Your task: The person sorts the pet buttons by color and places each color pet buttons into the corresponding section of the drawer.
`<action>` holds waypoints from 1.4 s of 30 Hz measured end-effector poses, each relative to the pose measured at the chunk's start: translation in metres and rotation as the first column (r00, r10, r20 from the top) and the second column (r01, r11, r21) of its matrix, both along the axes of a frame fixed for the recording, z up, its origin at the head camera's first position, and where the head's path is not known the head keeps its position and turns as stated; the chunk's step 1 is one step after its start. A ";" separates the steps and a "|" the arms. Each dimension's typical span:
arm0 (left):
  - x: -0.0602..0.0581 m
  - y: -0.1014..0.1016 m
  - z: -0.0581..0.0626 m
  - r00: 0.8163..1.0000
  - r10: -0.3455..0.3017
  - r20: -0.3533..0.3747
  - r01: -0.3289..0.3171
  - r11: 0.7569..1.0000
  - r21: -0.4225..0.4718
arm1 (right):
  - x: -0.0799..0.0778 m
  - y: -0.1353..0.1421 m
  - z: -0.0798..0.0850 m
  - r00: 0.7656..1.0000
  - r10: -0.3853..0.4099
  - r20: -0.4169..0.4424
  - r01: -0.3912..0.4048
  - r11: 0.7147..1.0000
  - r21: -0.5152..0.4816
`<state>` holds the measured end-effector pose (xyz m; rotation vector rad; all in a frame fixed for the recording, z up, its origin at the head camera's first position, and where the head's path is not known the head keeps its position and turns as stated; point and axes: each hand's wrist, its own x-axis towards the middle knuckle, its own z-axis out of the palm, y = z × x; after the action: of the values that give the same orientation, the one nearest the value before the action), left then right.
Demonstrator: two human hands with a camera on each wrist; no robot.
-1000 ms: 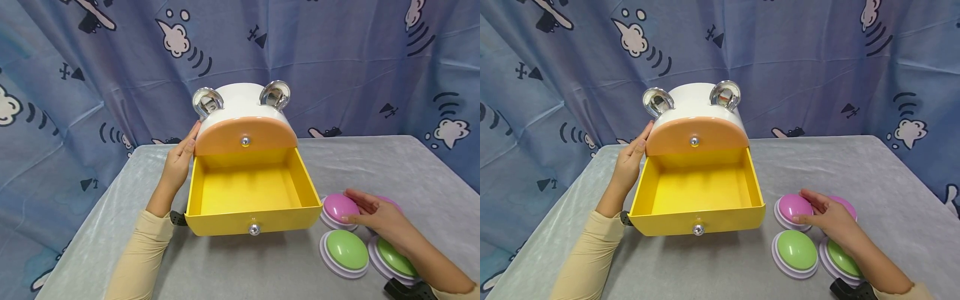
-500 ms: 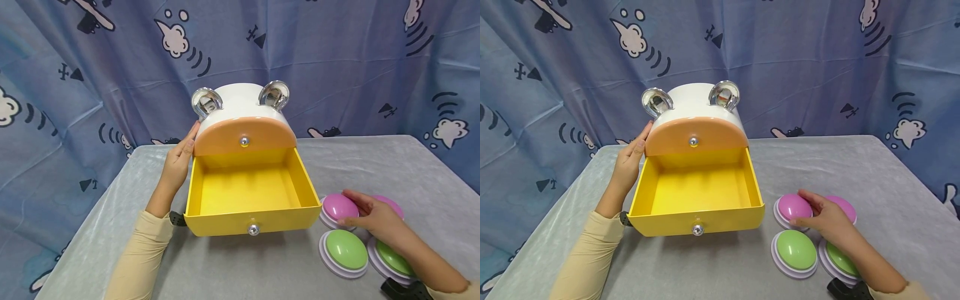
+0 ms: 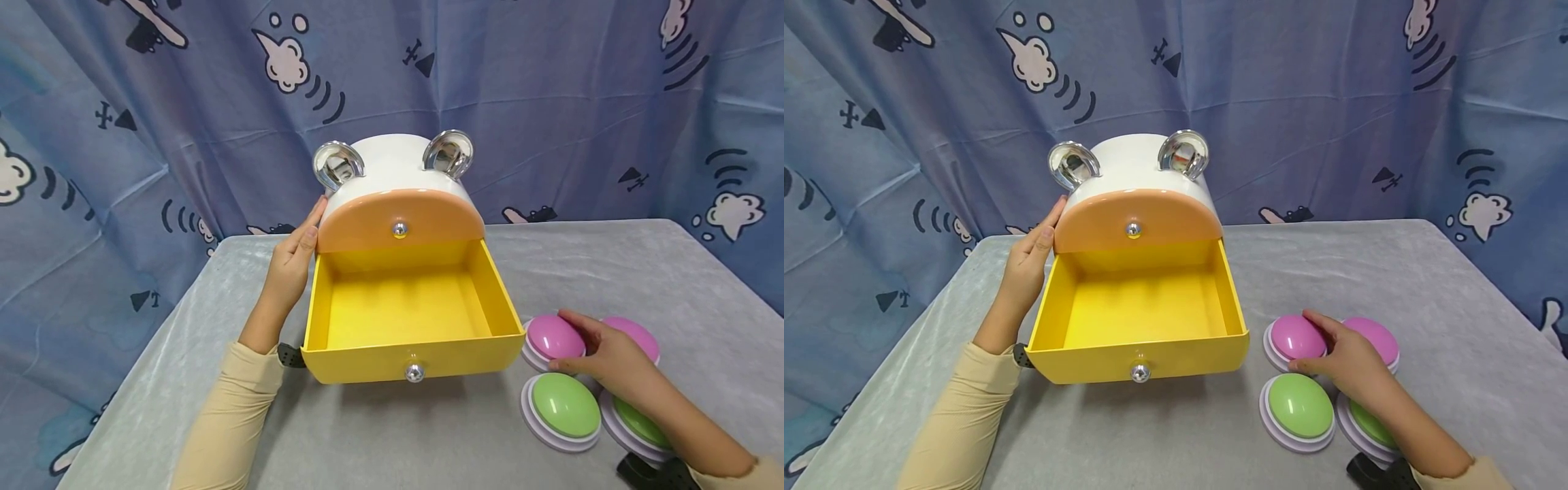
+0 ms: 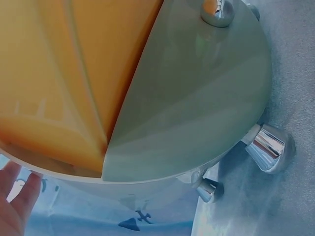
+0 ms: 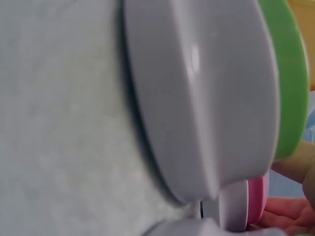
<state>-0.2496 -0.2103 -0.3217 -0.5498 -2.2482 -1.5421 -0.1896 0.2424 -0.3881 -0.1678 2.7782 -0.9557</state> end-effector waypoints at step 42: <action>-0.001 0.000 -0.001 1.000 -0.007 -0.001 0.007 1.000 0.000 | 0.007 -0.002 0.012 0.987 -0.156 -0.039 0.158 0.987 0.031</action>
<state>-0.2505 -0.2105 -0.3230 -0.5588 -2.2479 -1.5442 -0.1827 0.2401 -0.3765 0.0401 2.8740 -0.9492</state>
